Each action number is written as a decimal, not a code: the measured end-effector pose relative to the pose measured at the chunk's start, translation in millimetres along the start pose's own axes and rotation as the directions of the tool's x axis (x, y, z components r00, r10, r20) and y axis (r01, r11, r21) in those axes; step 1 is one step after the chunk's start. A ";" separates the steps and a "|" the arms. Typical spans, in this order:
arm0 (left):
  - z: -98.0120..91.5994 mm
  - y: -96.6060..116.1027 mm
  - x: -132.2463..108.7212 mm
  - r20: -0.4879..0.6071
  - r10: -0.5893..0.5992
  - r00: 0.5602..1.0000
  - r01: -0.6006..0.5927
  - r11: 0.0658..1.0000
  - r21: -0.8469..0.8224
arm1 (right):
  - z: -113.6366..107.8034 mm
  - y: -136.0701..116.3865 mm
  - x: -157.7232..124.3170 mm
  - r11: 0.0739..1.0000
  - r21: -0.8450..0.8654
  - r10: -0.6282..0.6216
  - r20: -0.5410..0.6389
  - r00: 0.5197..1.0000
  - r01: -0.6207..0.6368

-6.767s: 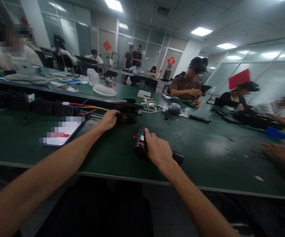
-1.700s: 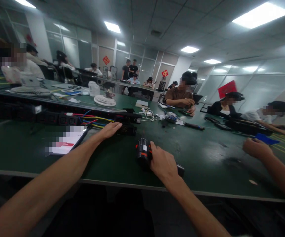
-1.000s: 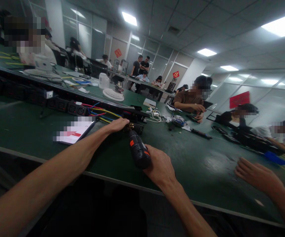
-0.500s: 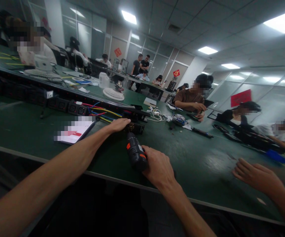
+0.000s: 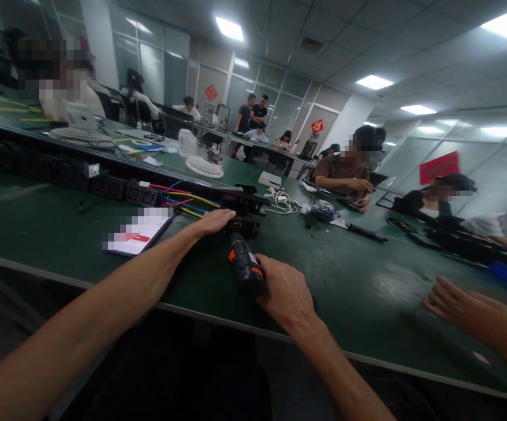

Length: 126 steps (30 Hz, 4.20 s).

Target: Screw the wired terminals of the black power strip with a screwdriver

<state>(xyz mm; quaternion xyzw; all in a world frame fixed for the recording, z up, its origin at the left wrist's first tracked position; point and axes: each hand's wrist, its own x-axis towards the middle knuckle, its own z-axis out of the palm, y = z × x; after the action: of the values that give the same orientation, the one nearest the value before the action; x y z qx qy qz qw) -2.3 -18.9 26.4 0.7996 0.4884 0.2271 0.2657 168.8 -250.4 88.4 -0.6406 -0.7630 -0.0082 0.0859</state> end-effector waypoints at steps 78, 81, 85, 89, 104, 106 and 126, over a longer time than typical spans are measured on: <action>4.5 7.8 -2.8 -0.134 -0.046 0.990 0.056 0.996 0.076 | 27.6 -12.2 11.9 0.957 -0.287 0.013 -0.057 0.998 -0.029; 5.4 6.3 -0.4 -0.134 -0.040 0.990 0.052 0.995 0.091 | 27.9 -11.9 11.9 0.956 -0.290 0.015 -0.053 0.998 -0.030; 6.3 3.0 2.3 -0.146 -0.026 0.989 0.041 0.994 0.100 | 27.1 -12.0 10.9 0.958 -0.283 0.021 -0.049 0.999 -0.034; 5.9 2.4 1.9 -0.151 -0.030 0.988 0.046 0.994 0.104 | 25.5 -12.9 10.5 0.960 -0.278 0.030 -0.038 0.999 -0.039; 6.4 5.9 -0.3 -0.140 -0.015 0.990 0.028 0.995 0.098 | -0.6 -10.5 23.8 0.989 -0.110 0.106 0.031 0.994 -0.102; 5.6 5.4 0.0 -0.137 -0.006 0.991 0.019 0.995 0.096 | -7.8 -11.9 30.6 0.985 0.060 0.157 0.043 0.987 -0.159; 4.2 6.0 8.7 -0.097 -0.019 0.995 0.027 0.996 0.087 | -9.9 2.7 47.4 0.707 0.665 0.198 0.141 0.970 -0.240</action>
<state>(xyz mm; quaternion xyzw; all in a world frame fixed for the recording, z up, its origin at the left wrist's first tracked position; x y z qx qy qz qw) 7.9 -14.2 28.0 0.7931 0.5193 0.2401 0.2090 164.9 -204.8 104.6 -0.6509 -0.6341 0.2991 0.2911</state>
